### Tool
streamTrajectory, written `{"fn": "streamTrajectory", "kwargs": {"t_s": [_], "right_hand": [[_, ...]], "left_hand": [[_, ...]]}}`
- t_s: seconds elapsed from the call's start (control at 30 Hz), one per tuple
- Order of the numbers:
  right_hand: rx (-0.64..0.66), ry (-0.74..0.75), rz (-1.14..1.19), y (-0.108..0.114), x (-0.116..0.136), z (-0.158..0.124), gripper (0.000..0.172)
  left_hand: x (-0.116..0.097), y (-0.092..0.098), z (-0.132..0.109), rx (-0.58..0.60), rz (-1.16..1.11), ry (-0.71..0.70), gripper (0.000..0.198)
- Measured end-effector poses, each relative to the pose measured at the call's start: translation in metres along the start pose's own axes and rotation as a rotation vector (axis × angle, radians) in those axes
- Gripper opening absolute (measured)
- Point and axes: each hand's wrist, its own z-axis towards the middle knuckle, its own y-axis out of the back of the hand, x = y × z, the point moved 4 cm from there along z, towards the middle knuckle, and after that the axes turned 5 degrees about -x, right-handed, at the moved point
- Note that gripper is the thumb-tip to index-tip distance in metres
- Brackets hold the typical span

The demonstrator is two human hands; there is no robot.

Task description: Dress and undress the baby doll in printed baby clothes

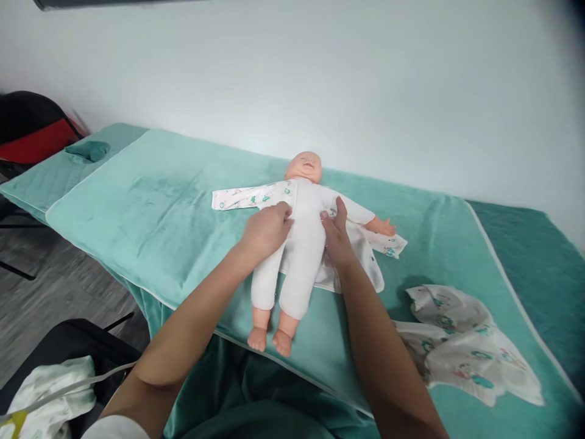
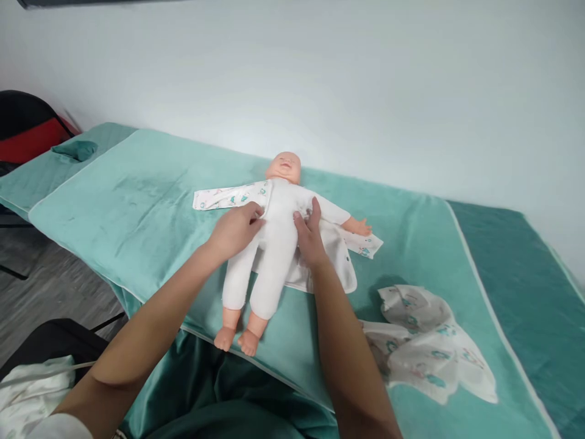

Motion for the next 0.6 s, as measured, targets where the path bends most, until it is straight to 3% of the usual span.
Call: {"fn": "streamTrajectory", "kwargs": {"t_s": [0.2, 0.27, 0.4, 0.5, 0.6], "right_hand": [[0.011, -0.004, -0.050, 0.004, -0.001, 0.004, 0.104], [0.002, 0.003, -0.070, 0.006, 0.000, 0.005, 0.101], [-0.034, 0.014, -0.082, 0.007, 0.003, 0.007, 0.100], [-0.046, 0.011, -0.067, 0.007, 0.004, 0.008, 0.102], [-0.042, 0.000, -0.058, 0.006, 0.003, 0.008, 0.101]], "left_hand": [[-0.020, -0.008, -0.013, 0.020, -0.398, -0.187, 0.020], [-0.015, -0.009, -0.019, -0.071, -0.466, -0.232, 0.020], [0.005, -0.014, -0.042, -0.294, -0.205, -0.170, 0.023], [0.010, -0.021, -0.058, -0.297, 0.098, -0.109, 0.032], [0.005, -0.026, -0.065, -0.267, 0.290, -0.090, 0.019]]}}
